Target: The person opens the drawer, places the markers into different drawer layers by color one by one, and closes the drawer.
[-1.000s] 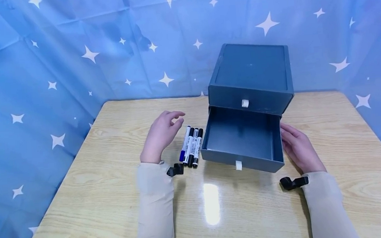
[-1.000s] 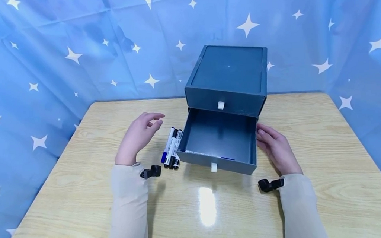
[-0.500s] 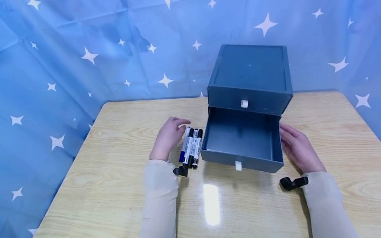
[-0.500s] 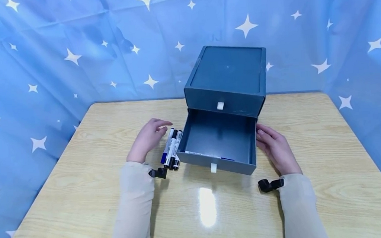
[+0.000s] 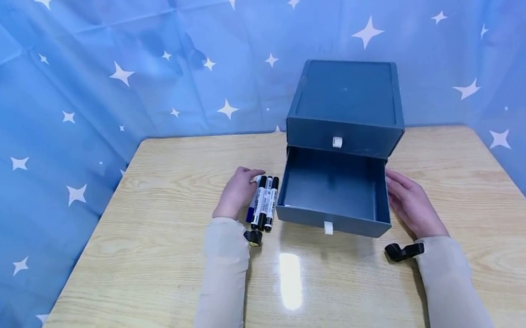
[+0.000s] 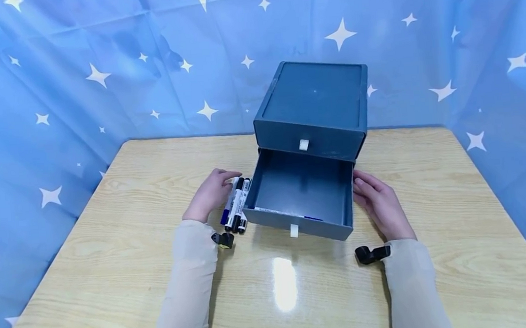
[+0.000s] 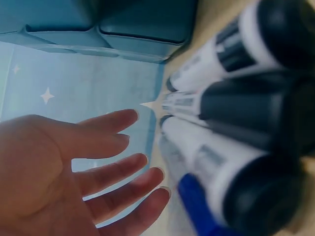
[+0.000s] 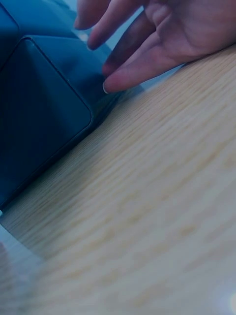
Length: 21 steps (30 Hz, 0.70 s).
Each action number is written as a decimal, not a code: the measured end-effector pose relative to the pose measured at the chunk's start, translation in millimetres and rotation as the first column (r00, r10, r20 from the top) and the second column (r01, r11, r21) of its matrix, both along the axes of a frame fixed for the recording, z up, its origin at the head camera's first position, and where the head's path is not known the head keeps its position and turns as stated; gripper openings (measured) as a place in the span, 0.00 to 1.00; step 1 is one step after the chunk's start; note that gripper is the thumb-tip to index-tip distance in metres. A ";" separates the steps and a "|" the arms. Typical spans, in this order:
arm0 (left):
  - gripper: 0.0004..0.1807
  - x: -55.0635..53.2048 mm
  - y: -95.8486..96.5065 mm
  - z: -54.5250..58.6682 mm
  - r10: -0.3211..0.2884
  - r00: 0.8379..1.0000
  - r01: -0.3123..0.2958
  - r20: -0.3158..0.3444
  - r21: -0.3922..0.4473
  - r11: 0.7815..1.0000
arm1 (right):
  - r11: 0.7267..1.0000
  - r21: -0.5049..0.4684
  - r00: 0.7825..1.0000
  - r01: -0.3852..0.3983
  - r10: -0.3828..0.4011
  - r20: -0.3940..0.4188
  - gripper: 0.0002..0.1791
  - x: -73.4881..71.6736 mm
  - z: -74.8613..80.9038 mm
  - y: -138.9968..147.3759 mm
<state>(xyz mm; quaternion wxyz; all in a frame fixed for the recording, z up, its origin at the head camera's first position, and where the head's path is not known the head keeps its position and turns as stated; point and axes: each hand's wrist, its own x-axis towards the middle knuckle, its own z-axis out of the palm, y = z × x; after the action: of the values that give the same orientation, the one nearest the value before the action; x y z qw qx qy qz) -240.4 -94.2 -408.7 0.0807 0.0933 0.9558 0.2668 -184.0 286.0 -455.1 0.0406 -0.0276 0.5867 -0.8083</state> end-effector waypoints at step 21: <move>0.30 0.0 1.8 -10.6 0.107 0.994 -0.105 0.034 -0.072 0.992 | 1.000 -0.018 1.000 0.000 0.000 0.001 0.21 0.2 1.3 0.6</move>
<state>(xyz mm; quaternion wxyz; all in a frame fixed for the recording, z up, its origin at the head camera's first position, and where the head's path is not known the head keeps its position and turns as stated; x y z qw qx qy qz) -240.4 -92.4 -419.3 0.0876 0.0344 0.9665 0.2387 -183.8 286.5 -453.8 0.0405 -0.0274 0.5796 -0.8135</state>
